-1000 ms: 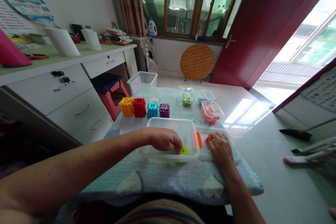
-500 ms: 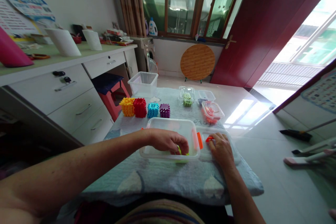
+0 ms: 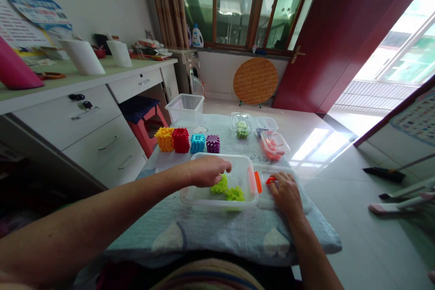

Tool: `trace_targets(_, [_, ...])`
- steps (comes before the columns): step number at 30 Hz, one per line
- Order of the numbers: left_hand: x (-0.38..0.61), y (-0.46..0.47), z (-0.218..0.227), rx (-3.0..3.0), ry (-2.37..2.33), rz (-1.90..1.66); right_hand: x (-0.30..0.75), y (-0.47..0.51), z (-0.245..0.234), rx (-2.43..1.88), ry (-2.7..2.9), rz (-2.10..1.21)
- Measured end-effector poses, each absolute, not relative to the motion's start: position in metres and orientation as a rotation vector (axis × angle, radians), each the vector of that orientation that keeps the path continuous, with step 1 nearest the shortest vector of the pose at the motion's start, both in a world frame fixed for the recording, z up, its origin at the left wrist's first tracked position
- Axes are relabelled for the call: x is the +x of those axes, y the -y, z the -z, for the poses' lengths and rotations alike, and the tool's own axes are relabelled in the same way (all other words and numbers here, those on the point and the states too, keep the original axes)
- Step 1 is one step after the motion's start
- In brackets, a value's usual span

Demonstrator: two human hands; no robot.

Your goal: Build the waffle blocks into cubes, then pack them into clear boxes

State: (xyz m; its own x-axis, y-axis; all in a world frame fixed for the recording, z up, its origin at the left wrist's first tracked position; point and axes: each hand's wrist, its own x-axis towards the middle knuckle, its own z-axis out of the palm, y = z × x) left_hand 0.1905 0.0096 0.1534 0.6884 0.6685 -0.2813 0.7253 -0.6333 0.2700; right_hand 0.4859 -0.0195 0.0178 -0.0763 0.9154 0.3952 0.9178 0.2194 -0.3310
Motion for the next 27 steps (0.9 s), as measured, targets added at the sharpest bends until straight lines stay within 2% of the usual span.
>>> trace_targets(3, [0.188,-0.003,-0.154,2.644,-1.338,0.394,0.485,0.019,-0.018,-1.69,1.977,0.013])
trace_targets(8, [0.194,0.004,-0.136,2.615,-1.362,0.613,0.486,0.019,-0.016,-1.687,1.986,0.006])
trace_targets(16, [0.201,0.002,-0.115,2.589,-1.442,0.522,0.487,0.018,-0.014,-1.684,1.982,0.011])
trace_targets(27, [0.201,0.0,-0.111,2.461,-1.47,0.401,0.485,0.019,-0.018,-1.705,1.981,-0.007])
